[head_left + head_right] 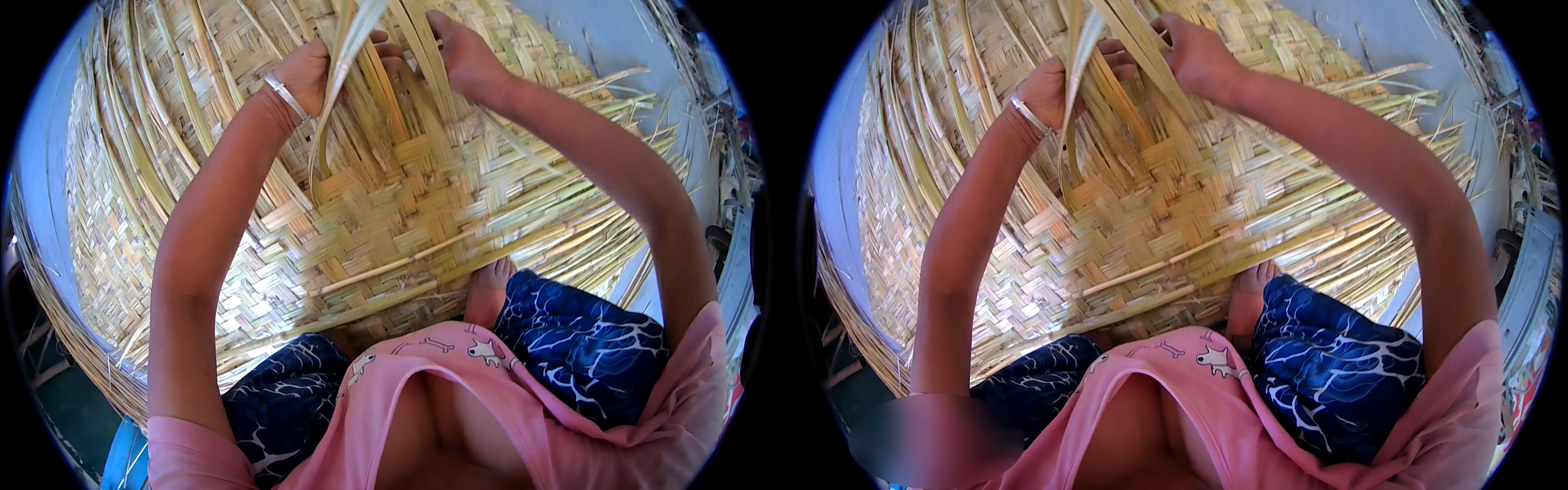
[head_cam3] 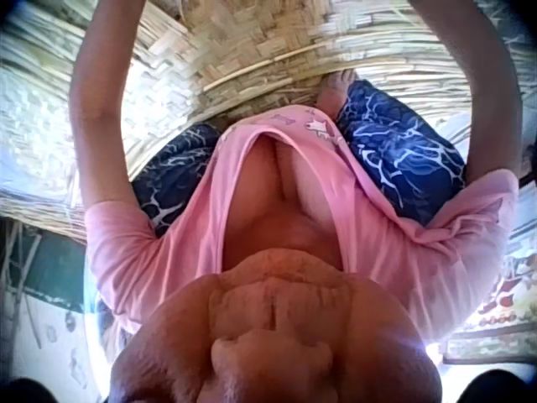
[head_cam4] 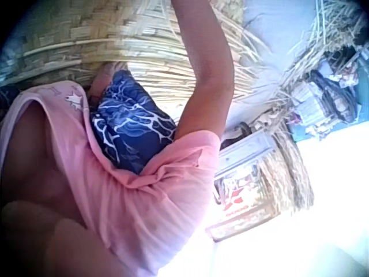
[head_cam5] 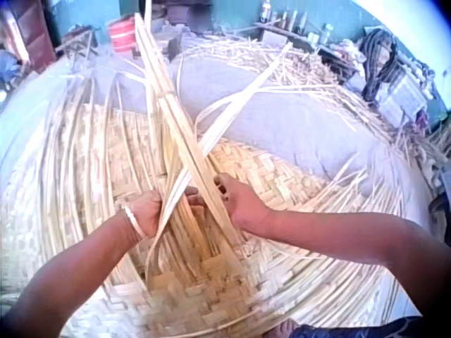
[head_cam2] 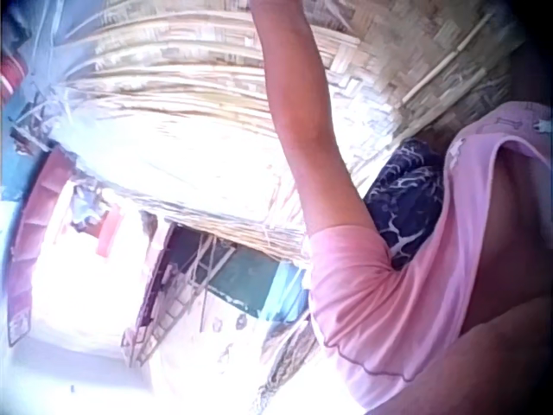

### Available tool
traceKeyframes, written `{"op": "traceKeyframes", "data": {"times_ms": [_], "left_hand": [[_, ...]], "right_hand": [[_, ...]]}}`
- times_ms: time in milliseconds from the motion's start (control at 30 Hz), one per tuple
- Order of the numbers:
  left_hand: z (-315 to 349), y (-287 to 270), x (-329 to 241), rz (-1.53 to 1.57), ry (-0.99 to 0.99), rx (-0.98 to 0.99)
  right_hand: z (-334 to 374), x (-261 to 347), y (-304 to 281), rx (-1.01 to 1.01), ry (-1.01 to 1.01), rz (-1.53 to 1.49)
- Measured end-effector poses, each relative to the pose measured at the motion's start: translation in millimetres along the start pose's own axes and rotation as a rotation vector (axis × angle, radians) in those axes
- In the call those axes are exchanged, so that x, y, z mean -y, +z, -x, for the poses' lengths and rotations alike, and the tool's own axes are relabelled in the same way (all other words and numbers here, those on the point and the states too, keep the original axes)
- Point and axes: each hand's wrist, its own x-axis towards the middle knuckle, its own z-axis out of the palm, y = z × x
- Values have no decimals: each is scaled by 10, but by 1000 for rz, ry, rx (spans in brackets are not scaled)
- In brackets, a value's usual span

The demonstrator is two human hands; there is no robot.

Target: The person weaves a large flat mat or basket base using dried palm leaves. They sit on the floor and interlace the leaves by hand, periodically picking up new strips and integrating them into the existing pattern.

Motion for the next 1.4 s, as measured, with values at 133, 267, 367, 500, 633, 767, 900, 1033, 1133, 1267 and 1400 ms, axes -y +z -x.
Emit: {"op": "traceKeyframes", "data": {"times_ms": [133, 267, 367, 500, 633, 767, 900, 1033, 1133, 1267, 1400], "left_hand": [[-82, 67, -46, -109, 67, -96], [-92, 27, -174, -63, 232, -383], [216, -245, -527, -182, 341, -484], [908, -465, -929, 64, 624, -642], [1983, -579, -904, 129, 735, -468], [2739, -639, -575, -7, 823, -394], [3114, -794, -185, 4, 901, -873], [3282, -987, -15, -48, 955, -1207], [3232, -690, 6, -146, 1012, -1235], [3176, -569, 97, -253, 1001, -1327], [3205, -1056, 395, -132, 818, -1412]], "right_hand": [[140, 203, -34, 107, -2, -126], [113, 143, -14, 279, 41, -230], [28, 41, -111, 444, 245, -447], [-13, -178, -162, 587, 291, -608], [-80, -116, -210, 627, 337, -375], [-163, -229, -174, 615, 343, -259], [-160, -118, -310, 544, 49, -54], [-141, -205, -366, 543, 127, 260], [-140, -178, -354, 584, 134, 466], [-27, -150, -356, 497, -113, 560], [21, -147, -351, 459, -192, 668]]}}
